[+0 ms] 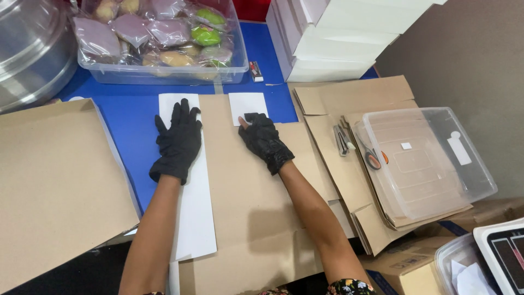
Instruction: The person uses a stapler to secure a flat cardboard sheet, then folds and assembles a cardboard box by hand. They manipulate the flaps and sides to form the box structure and place it on the table.
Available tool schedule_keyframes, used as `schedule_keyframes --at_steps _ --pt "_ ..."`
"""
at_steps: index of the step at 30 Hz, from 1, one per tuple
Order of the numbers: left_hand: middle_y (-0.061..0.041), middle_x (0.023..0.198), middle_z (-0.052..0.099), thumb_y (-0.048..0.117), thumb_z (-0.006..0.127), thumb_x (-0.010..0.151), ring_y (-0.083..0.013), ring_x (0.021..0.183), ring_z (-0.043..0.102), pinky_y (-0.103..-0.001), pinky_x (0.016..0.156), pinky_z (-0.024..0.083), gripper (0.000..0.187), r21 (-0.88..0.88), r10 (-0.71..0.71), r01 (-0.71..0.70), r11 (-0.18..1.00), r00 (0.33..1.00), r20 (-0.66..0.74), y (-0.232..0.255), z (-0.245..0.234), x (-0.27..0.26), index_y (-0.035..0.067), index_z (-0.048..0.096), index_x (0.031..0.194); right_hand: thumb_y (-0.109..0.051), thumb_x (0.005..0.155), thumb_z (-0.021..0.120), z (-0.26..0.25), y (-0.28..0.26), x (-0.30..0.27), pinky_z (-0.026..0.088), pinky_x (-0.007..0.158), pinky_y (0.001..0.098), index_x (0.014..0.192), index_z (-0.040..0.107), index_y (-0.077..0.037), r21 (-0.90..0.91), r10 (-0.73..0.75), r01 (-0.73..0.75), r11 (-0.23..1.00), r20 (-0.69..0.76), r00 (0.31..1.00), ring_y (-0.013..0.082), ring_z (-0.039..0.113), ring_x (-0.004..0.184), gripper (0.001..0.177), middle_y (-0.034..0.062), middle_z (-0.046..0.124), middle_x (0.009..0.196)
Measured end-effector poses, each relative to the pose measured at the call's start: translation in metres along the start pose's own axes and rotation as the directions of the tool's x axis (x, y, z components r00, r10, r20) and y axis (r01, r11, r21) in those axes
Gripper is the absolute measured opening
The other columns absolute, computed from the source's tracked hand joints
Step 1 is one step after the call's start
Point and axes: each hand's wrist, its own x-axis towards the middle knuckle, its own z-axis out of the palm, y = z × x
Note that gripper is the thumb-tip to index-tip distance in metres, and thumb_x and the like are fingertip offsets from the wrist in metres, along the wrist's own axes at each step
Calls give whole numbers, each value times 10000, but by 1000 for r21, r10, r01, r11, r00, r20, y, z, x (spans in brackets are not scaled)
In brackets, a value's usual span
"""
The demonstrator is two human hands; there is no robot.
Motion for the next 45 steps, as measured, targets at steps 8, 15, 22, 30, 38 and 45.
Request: schedule_keyframes --at_steps 8,15,22,30,38,45 --pt "85 1749 42 429 210 1119 -148 1589 82 -629 1226 -30 493 149 39 -21 989 993 -115 3 5 -6 399 220 1610 -601 999 530 6 -11 13 523 1063 344 1363 604 -344 171 213 -215 961 33 977 128 603 1265 451 -94 637 1312" --pt "152 1727 20 190 319 1057 -120 1577 79 -602 1251 41 592 -33 273 -273 962 962 -8 15 -7 3 480 242 1568 -265 969 696 -36 6 7 488 1098 403 1180 753 -229 525 -186 151 837 15 982 261 629 1235 222 55 704 1242" --pt "294 1653 181 166 484 954 -192 1560 125 -558 1228 257 677 -261 336 -291 920 931 145 42 -18 10 613 400 1455 -25 862 751 -23 25 14 572 941 356 1005 810 -37 863 -35 285 417 -298 954 237 703 1056 155 155 765 1062" --pt "214 1674 227 390 348 1038 -84 1555 169 -480 1291 9 449 -221 464 -444 868 885 41 26 -3 25 495 449 1463 -188 757 883 -35 45 19 571 972 313 1041 818 -233 754 327 -87 652 -176 928 207 673 1146 294 12 734 1189" --pt "189 1511 510 636 450 1057 -82 1487 325 -509 1266 -96 353 -343 202 -269 900 955 -218 62 67 60 389 634 1231 -331 640 964 -56 7 19 509 1090 387 1129 759 -158 556 172 -114 823 -52 984 312 619 1245 557 129 651 1273" --pt "209 1394 573 456 737 911 -42 1483 290 -475 1274 -94 82 -583 48 -43 811 999 -7 73 14 42 381 706 922 -521 552 937 -43 9 36 399 1187 441 1450 499 -222 405 209 -180 896 -28 978 319 504 1373 1043 140 538 1416"
